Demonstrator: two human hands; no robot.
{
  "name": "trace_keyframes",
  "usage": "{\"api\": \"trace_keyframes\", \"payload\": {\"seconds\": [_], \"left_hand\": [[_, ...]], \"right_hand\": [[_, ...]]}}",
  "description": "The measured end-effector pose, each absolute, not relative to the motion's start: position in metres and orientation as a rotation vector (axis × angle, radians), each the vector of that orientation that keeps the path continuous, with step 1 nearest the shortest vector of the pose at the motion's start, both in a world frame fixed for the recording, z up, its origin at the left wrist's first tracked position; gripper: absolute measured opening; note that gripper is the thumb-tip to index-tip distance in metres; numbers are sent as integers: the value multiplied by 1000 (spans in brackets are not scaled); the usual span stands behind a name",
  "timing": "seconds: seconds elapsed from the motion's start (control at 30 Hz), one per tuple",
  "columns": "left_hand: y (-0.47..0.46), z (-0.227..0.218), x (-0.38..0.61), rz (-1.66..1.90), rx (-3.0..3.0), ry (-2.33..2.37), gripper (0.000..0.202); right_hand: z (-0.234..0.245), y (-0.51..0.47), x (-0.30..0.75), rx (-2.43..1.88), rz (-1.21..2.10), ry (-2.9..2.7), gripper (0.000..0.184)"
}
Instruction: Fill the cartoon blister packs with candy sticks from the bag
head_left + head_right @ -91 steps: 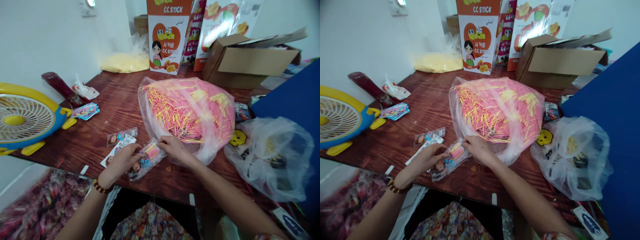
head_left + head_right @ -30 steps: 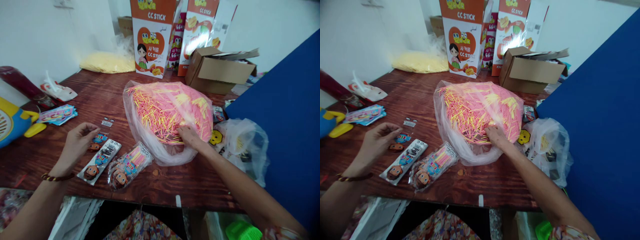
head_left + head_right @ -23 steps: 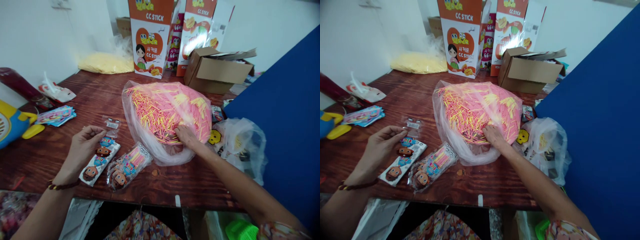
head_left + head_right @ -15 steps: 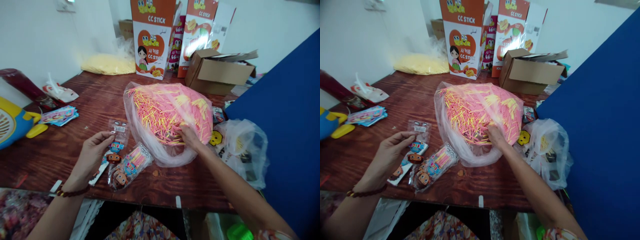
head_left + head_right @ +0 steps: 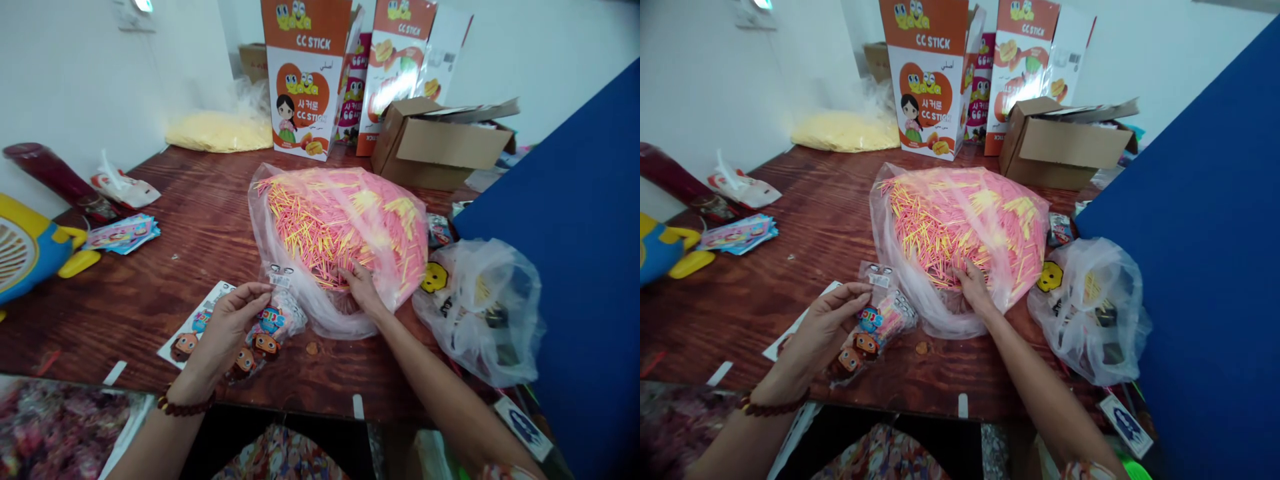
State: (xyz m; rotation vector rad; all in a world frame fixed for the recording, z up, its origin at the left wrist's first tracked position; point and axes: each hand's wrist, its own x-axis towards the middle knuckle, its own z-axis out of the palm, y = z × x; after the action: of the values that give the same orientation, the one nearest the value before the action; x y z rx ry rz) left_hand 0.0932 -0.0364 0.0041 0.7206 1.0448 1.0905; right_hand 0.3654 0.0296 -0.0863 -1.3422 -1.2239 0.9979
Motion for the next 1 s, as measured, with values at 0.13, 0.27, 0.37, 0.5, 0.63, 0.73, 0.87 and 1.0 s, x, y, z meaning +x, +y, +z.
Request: {"api": "trace_keyframes", "payload": {"seconds": [0.13, 0.27, 0.37, 0.5, 0.63, 0.73, 0.87, 1.0], "left_hand": [[-37, 0, 96, 1087, 740, 1062, 29], [-38, 1, 97, 1076, 738, 1062, 28], [-39, 3, 99, 1070, 753, 1036, 24], [-38, 1, 106, 1070, 758, 1016, 24], [-37, 0, 111, 1067, 745, 990, 24], [-36, 1, 113, 1051, 771, 1003, 20], [-34, 4, 118, 1040, 852, 1052, 23], [-30, 2, 123, 996, 953, 1095, 25]], "right_hand": [[-87, 30, 368, -1418, 912, -1284, 27], [-76, 31, 368, -1463, 858, -1335, 29], [-75, 30, 365, -1317, 955, -1304, 26], [-89, 29, 363, -1282, 990, -1249, 22], [-94, 30, 362, -1306, 1006, -1197, 22], [-88, 28, 360, -1291, 1024, -1200, 23], [-80, 29, 359, -1304, 1052, -1215, 24], [-66, 32, 362, -1166, 1211, -971, 31]]}}
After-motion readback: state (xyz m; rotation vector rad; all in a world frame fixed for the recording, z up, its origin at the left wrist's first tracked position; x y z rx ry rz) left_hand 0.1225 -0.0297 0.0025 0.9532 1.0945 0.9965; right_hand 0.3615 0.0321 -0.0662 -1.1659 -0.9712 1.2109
